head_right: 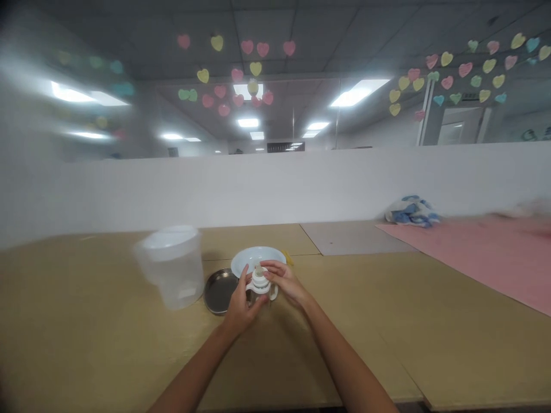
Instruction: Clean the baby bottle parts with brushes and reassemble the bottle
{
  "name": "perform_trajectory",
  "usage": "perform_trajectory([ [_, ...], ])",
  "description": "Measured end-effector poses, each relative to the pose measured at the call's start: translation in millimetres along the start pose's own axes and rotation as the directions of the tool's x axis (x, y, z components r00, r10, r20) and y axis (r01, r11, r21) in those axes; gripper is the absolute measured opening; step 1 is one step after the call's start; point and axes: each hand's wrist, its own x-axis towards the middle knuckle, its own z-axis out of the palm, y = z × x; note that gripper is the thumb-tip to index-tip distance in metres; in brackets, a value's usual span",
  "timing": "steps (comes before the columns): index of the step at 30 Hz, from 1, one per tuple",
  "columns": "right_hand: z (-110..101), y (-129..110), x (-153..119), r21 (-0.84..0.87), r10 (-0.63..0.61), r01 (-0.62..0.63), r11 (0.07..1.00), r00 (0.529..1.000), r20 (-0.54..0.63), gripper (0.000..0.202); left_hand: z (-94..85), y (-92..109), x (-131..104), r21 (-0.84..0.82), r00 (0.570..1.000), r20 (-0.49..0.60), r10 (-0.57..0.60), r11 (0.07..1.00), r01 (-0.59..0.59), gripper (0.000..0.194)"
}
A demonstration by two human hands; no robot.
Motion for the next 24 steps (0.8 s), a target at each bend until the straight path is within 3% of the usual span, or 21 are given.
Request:
perform_trajectory([
  [7, 0, -3, 1, 0.076, 0.012, -0.013, 0.997, 1.000, 0.017, 0.042, -1.4, -3, 0, 0.037, 1.000, -0.008, -0.027, 0.999, 0.027, 0.080],
  [13, -3, 1, 4, 0.201, 0.038, -0.015, 0.979, 0.993, -0.108, 0.039, -2.4, -1, 0, 0.047, 1.000, 0.005, -0.010, 0.999, 0.010, 0.079],
  [24, -16, -1, 12, 0.375, -0.069, 0.187, 0.908, 0.949, -0.307, 0.033, -3.4, 3, 0, 0.097, 1.000, 0.016, 0.002, 0.995, -0.003, 0.075],
])
